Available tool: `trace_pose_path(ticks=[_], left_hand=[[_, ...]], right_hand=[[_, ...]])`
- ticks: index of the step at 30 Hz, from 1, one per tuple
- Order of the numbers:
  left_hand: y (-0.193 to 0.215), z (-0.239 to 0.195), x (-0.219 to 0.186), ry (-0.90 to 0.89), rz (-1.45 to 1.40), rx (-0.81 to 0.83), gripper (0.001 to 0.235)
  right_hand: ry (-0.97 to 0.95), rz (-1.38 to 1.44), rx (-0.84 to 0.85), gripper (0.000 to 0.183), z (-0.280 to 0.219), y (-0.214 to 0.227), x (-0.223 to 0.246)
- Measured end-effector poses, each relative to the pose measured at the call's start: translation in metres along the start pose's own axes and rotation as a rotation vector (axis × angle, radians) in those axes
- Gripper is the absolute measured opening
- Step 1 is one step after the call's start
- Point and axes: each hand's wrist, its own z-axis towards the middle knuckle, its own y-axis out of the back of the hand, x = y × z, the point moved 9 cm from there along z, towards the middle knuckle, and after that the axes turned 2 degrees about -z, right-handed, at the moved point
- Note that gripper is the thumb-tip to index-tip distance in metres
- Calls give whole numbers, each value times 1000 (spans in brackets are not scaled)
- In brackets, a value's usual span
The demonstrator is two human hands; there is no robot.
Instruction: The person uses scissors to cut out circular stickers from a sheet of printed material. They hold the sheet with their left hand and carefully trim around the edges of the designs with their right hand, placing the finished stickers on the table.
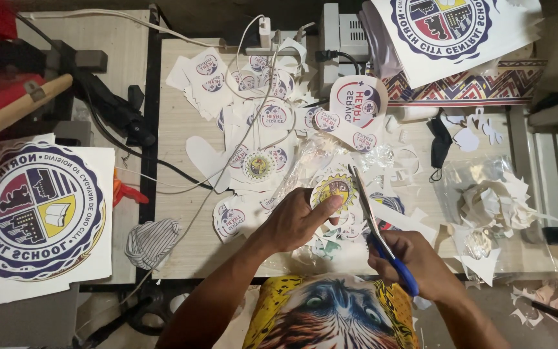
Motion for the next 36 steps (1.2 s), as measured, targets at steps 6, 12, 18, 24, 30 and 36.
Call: trace_pose_path(ticks=[6, 12, 18, 24, 30, 36], left_hand=[[-1, -1, 1, 35, -58, 38, 56], [-5, -2, 15, 76, -257, 95, 54], [-5, -3, 9, 107, -247, 124, 53], [-11, -3, 18, 145, -307, 148, 51], [-20, -4, 26, 178, -388, 206, 53], [-27, -6, 30, 205, -343, 223, 57]], right_hand=[[-19, -122, -1, 9, -1, 9, 5], [-112, -75, 43, 14, -5, 16, 4], [-74, -84, 86, 19, -5, 26, -1], [-73, -186, 76, 24, -9, 37, 1], [-71, -111, 126, 24, -12, 41, -15], [-100, -155, 88, 23, -16, 39, -31]])
